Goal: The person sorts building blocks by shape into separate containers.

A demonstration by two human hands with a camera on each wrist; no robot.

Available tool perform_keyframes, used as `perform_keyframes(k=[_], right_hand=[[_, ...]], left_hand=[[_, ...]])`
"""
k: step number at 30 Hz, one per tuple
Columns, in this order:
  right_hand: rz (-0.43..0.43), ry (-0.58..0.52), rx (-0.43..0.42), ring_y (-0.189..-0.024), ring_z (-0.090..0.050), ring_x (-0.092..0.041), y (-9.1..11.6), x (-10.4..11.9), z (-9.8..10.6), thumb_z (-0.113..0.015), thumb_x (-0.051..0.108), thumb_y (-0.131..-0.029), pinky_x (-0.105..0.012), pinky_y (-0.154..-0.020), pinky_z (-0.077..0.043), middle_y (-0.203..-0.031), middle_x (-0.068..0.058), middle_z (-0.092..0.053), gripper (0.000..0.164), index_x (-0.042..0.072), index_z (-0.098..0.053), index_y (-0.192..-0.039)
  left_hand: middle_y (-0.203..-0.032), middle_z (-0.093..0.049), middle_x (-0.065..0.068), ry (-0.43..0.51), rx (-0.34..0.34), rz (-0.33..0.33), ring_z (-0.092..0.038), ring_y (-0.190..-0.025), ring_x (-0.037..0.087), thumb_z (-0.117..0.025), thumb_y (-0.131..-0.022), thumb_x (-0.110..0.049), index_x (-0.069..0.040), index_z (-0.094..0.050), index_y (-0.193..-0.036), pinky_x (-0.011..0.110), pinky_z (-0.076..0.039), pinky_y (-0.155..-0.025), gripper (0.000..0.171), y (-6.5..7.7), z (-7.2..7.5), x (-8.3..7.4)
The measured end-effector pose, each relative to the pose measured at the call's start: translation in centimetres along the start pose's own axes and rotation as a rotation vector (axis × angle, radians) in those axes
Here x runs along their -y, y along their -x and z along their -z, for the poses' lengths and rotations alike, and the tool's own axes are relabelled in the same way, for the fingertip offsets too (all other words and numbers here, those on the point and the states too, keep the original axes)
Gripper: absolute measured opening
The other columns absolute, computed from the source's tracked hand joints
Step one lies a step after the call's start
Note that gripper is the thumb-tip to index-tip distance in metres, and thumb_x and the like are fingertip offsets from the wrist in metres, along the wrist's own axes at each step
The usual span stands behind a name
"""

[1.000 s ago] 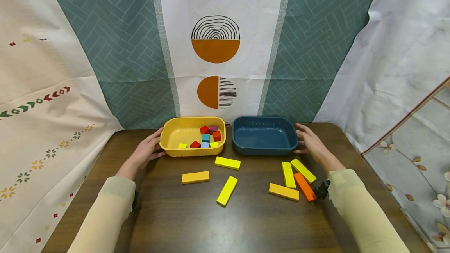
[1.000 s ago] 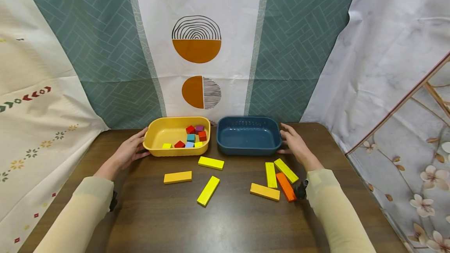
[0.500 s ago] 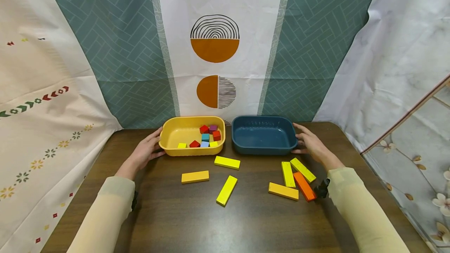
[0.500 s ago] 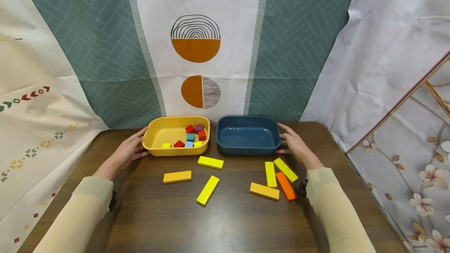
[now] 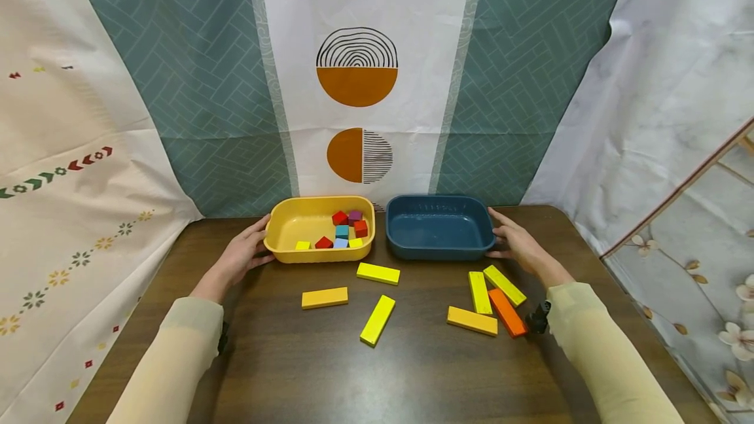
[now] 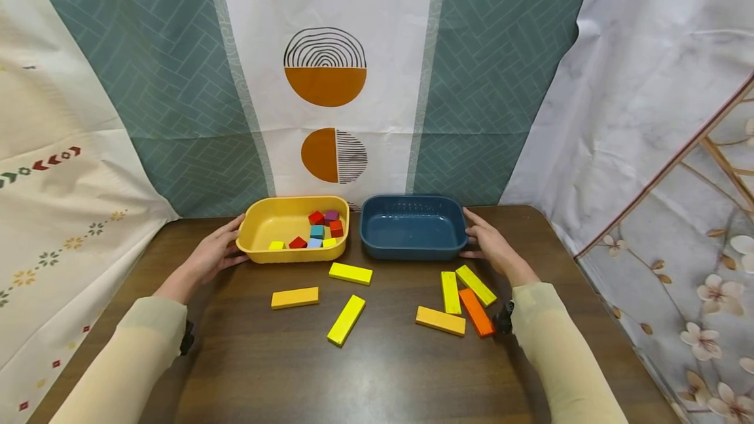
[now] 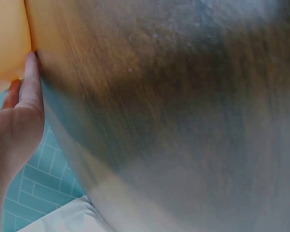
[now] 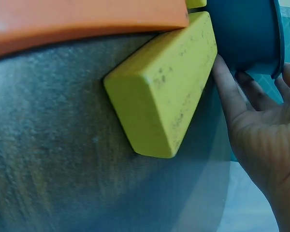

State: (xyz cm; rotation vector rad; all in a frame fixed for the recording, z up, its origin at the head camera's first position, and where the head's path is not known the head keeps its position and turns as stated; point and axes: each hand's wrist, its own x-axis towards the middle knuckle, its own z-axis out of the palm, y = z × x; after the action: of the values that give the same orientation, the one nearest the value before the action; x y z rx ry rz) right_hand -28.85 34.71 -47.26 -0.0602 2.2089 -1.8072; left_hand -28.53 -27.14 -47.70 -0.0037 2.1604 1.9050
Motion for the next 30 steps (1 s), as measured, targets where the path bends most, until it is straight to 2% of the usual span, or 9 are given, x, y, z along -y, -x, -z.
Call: perform_keyframes(k=[6,10,12,14,16,18,20,23,30], right_hand=[[0.011,0.016,-0.006,-0.14,-0.036,-0.049,0.0,-0.1,-0.2,-0.031,0.013,-0.108,-0.057,-0.102,-0.048,-0.168,-0.024,-0.007,0.065,0.026,-0.004,-0.166],[0.015,0.021,-0.005,-0.14,-0.036,-0.049,0.1,-0.1,-0.2,-0.03,0.013,-0.109,-0.058,-0.103,-0.047,-0.169,-0.022,-0.004,0.065,0.026,-0.004,-0.166],[0.016,0.023,-0.004,-0.14,-0.035,-0.049,0.1,-0.2,-0.2,-0.029,0.013,-0.109,-0.059,-0.103,-0.046,-0.169,-0.021,-0.003,0.064,0.027,-0.004,-0.166],[0.018,0.022,-0.003,-0.14,-0.035,-0.049,0.1,-0.3,-0.2,-0.029,0.013,-0.109,-0.059,-0.103,-0.045,-0.169,-0.021,-0.002,0.064,0.028,-0.004,-0.166],[0.019,0.02,-0.001,-0.14,-0.035,-0.049,0.2,-0.3,-0.2,-0.029,0.013,-0.109,-0.06,-0.103,-0.045,-0.169,-0.022,-0.002,0.064,0.028,-0.004,-0.166],[0.021,0.02,0.001,-0.141,-0.035,-0.049,0.2,-0.4,-0.2,-0.029,0.013,-0.109,-0.061,-0.103,-0.044,-0.169,-0.022,-0.002,0.064,0.029,-0.003,-0.166],[0.024,0.021,0.003,-0.141,-0.035,-0.049,0.2,-0.4,-0.2,-0.029,0.014,-0.109,-0.061,-0.103,-0.045,-0.169,-0.022,-0.002,0.064,0.029,-0.003,-0.166],[0.029,0.028,0.005,-0.14,-0.036,-0.049,0.1,-0.5,-0.2,-0.029,0.015,-0.11,-0.061,-0.103,-0.045,-0.169,-0.023,-0.002,0.064,0.03,-0.003,-0.166],[0.032,0.03,0.0,-0.139,-0.036,-0.049,0.3,-0.3,-0.2,-0.031,0.015,-0.11,-0.059,-0.102,-0.047,-0.169,-0.02,-0.001,0.063,0.029,-0.006,-0.166]], left_hand=[[-0.172,-0.001,0.003,0.015,-0.027,0.02,-0.034,-0.145,0.042,-0.031,-0.113,-0.032,-0.03,-0.008,-0.166,0.055,-0.042,-0.107,0.057,0.2,0.1,-0.1],[-0.171,-0.002,0.011,-0.006,-0.077,0.006,-0.03,-0.147,0.042,-0.03,-0.113,-0.04,-0.027,-0.007,-0.166,0.055,-0.043,-0.108,0.06,0.8,0.2,-0.6],[-0.17,-0.007,0.015,-0.026,-0.139,-0.021,-0.029,-0.148,0.041,-0.031,-0.112,-0.042,-0.025,-0.009,-0.166,0.054,-0.043,-0.108,0.061,1.2,0.3,-1.2],[-0.169,-0.013,0.017,-0.034,-0.232,-0.049,-0.028,-0.149,0.04,-0.032,-0.111,-0.041,-0.023,-0.014,-0.166,0.052,-0.043,-0.109,0.06,1.9,0.1,-2.1],[-0.168,-0.018,0.017,-0.041,-0.322,-0.084,-0.03,-0.148,0.04,-0.034,-0.111,-0.039,-0.02,-0.02,-0.165,0.045,-0.047,-0.107,0.059,2.9,-0.3,-3.4],[-0.166,-0.025,0.016,-0.051,-0.406,-0.136,-0.034,-0.146,0.038,-0.036,-0.11,-0.039,-0.021,-0.026,-0.164,0.041,-0.048,-0.106,0.057,3.3,-0.4,-3.9],[-0.165,-0.03,0.014,-0.072,-0.451,-0.186,-0.038,-0.143,0.035,-0.037,-0.11,-0.04,-0.022,-0.031,-0.163,0.035,-0.05,-0.103,0.056,3.8,-0.6,-4.3],[-0.161,-0.038,0.013,-0.129,-0.467,-0.273,-0.043,-0.139,0.03,-0.04,-0.109,-0.043,-0.027,-0.036,-0.161,0.03,-0.051,-0.101,0.055,3.9,-0.6,-4.0],[-0.149,-0.051,0.017,-0.198,-0.351,-0.441,-0.051,-0.13,0.025,-0.047,-0.11,-0.035,-0.017,-0.044,-0.157,0.021,-0.052,-0.095,0.05,6.2,-3.3,-5.5]])
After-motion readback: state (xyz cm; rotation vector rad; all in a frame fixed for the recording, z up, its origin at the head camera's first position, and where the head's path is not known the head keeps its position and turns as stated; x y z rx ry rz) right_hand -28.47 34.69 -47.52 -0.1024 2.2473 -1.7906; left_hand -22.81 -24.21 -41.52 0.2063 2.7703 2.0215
